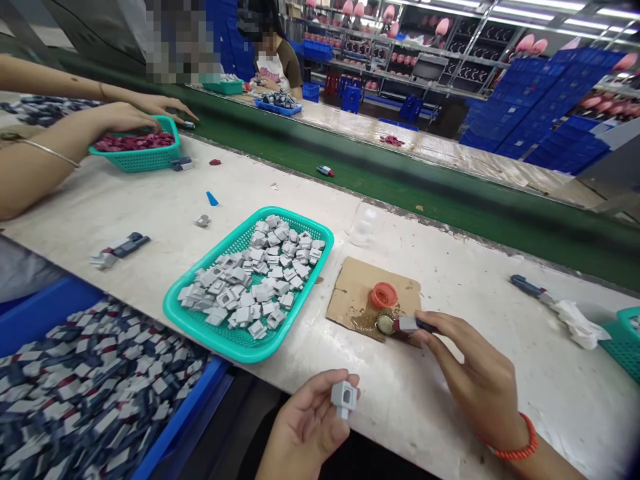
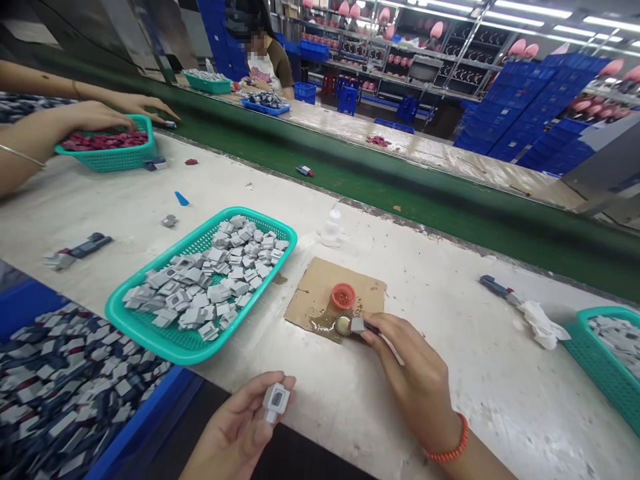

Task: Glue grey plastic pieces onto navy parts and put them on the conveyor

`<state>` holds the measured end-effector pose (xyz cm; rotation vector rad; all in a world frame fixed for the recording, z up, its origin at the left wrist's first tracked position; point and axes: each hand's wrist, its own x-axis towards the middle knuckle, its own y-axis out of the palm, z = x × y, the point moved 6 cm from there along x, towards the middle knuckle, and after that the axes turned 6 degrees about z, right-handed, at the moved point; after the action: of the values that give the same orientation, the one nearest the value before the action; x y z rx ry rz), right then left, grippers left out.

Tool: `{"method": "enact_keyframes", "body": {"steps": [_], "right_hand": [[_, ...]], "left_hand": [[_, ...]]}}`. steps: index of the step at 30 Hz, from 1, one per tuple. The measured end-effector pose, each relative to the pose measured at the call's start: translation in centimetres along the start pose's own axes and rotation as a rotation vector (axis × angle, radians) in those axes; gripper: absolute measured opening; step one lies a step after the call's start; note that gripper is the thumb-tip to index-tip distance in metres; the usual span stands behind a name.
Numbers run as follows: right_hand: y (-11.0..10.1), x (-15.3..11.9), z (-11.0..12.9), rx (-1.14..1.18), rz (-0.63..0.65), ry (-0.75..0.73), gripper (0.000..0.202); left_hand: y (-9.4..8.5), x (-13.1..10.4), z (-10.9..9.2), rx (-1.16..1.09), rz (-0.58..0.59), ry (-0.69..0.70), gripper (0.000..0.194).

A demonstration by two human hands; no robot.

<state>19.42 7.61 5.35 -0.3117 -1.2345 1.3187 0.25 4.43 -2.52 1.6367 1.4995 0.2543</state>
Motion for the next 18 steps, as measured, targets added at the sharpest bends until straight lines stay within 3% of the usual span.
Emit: {"method": "enact_keyframes", "body": {"steps": [5,10,18], "right_hand": [[-0.3,-1.8,1.5,0.307,-0.002,0.281,0.018],[0.6,-2.6,2.9,0.514,0.001,0.300,0.021],[1.0,-2.8,3.5,0.573,-0.019,0.328,0.015]], "left_hand": [[0.4,0.0,-0.1,0.049,-0.030,0.056,0.029],[0.9,0.0,-0.1,0.047,-0.046,0.031,0.032],[1.4,-0.3,-0.1,0.045,-0.028,-0.002,0.034]]}}
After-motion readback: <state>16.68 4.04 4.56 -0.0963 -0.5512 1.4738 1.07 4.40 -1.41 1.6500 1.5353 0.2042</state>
